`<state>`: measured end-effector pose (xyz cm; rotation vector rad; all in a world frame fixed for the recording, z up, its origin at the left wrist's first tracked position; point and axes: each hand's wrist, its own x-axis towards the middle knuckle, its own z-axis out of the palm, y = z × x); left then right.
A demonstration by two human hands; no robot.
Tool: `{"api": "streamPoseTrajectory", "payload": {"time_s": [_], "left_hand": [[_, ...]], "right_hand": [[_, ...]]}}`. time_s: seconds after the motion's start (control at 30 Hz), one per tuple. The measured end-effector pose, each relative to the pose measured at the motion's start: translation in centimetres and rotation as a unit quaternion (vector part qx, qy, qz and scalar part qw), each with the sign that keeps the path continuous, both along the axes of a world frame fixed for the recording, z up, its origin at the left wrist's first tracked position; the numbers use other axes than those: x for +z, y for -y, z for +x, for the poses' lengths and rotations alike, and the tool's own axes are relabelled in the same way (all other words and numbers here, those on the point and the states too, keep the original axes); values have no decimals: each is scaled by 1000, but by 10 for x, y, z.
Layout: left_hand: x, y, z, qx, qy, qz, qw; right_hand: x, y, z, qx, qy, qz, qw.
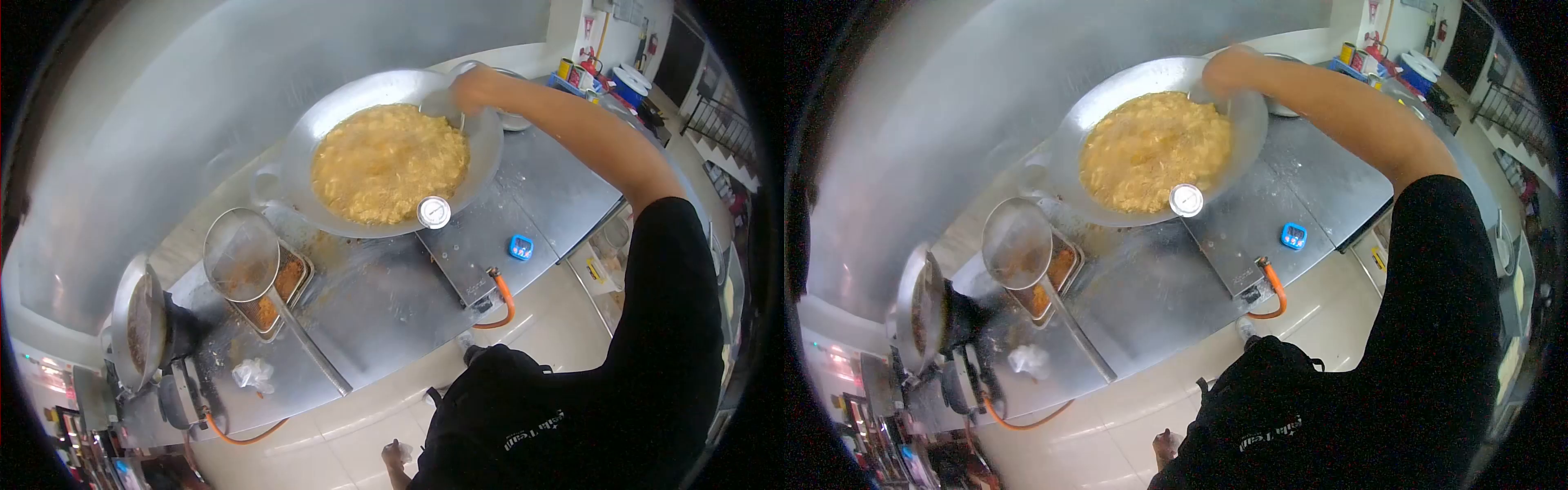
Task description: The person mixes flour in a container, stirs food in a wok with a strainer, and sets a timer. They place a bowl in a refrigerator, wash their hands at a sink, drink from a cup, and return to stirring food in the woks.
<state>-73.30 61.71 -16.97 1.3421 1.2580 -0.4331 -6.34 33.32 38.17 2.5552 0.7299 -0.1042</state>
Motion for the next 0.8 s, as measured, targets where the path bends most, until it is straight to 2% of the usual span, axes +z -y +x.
{"api": "streamPoseTrajectory", "payload": {"time_s": [0.1, 0.2, 0.3, 0.4, 0.43, 0.5, 0.53, 0.6, 0.67, 0.77, 0.8], "left_hand": [[4, 14, 11, 60, 22, -19, 998], [13, 34, 25, 79, -1, 4, 997], [30, 53, 42, 77, -20, 23, 997], [22, 60, 42, 37, -17, 38, 998], [19, 62, 42, 19, -14, 44, 999], [20, 64, 39, 64, -22, 25, 997], [21, 63, 42, 86, -23, 15, 996], [26, 61, 45, 51, -21, 66, 996], [44, 59, 59, 37, -62, 99, 992], [65, 60, 73, 55, -41, 105, 992], [40, 55, 58, 83, -30, 75, 993]], "right_hand": [[-3, -26, 33, -87, -200, -84, 972], [-6, -40, 42, -104, -261, -60, 958], [-21, -40, 50, -122, -358, 107, 920], [-32, -43, 45, -103, -352, 196, 909], [-36, -43, 46, -60, -331, 218, 916], [-43, -37, 49, 26, -289, 261, 921], [-46, -34, 51, 33, -269, 279, 921], [-52, -27, 53, 47, -231, 314, 920], [-47, -22, 47, 72, -207, 316, 923], [-44, -15, 37, 85, -161, 303, 935], [-45, -12, 34, 84, -144, 296, 941]]}}
